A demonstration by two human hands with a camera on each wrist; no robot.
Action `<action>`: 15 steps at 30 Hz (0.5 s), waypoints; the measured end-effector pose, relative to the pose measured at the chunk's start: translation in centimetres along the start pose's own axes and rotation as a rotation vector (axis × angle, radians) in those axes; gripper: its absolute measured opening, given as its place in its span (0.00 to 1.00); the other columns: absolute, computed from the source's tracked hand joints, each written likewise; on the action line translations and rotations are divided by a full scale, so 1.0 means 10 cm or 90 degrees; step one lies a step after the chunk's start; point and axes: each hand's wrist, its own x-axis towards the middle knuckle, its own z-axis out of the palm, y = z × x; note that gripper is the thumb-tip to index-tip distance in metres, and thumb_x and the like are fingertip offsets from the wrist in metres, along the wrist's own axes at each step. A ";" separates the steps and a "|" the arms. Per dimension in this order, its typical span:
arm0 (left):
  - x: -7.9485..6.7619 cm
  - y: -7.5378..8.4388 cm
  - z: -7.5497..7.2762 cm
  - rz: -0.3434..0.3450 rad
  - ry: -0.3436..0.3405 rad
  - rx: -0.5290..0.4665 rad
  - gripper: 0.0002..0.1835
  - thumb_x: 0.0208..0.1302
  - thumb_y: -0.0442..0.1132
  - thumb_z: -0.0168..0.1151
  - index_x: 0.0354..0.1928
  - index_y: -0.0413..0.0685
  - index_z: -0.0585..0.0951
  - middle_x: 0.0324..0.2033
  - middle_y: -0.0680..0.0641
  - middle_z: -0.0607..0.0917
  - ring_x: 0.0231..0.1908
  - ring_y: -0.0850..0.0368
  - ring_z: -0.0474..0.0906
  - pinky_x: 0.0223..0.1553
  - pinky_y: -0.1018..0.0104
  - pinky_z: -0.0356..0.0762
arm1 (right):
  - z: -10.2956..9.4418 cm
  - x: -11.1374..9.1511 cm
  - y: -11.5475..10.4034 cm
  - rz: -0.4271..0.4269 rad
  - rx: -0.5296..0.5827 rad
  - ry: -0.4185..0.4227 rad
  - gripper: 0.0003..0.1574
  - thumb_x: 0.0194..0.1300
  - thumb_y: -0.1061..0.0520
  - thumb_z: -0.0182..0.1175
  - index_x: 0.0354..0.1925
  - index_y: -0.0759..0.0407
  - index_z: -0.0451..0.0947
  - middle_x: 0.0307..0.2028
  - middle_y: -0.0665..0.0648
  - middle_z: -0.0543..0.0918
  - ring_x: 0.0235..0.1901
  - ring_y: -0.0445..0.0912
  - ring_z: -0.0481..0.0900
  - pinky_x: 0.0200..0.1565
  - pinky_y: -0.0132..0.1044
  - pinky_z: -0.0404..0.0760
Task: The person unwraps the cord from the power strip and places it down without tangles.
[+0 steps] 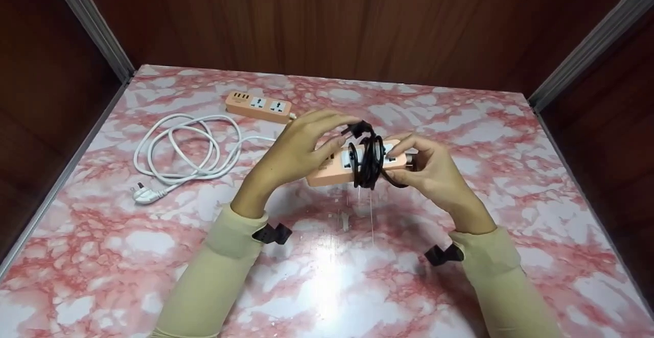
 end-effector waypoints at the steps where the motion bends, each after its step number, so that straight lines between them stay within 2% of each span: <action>1: 0.00 0.00 0.01 0.001 -0.003 0.003 0.21 0.80 0.38 0.61 0.70 0.55 0.81 0.64 0.50 0.84 0.67 0.54 0.77 0.69 0.55 0.72 | 0.00 0.00 0.01 -0.007 -0.006 -0.008 0.18 0.58 0.80 0.69 0.46 0.79 0.76 0.57 0.61 0.82 0.37 0.45 0.89 0.37 0.33 0.88; 5: 0.01 0.01 0.05 0.018 -0.019 0.025 0.21 0.80 0.38 0.61 0.70 0.55 0.81 0.65 0.51 0.84 0.68 0.54 0.76 0.71 0.54 0.70 | -0.01 0.02 0.02 -0.028 -0.018 -0.053 0.17 0.57 0.79 0.72 0.44 0.77 0.78 0.60 0.61 0.82 0.39 0.46 0.89 0.37 0.32 0.87; 9: 0.01 0.00 0.09 0.041 -0.031 0.045 0.19 0.80 0.39 0.61 0.69 0.54 0.82 0.65 0.50 0.84 0.68 0.52 0.76 0.73 0.53 0.67 | 0.00 0.01 0.01 -0.026 -0.026 -0.090 0.16 0.58 0.77 0.73 0.44 0.74 0.79 0.57 0.61 0.82 0.34 0.45 0.86 0.34 0.32 0.86; 15: 0.01 0.00 0.13 0.049 -0.013 0.041 0.15 0.79 0.43 0.63 0.62 0.53 0.87 0.62 0.51 0.86 0.66 0.53 0.78 0.73 0.54 0.66 | 0.02 0.00 0.01 -0.006 -0.015 -0.096 0.16 0.58 0.77 0.72 0.44 0.74 0.78 0.56 0.61 0.82 0.32 0.44 0.85 0.33 0.32 0.86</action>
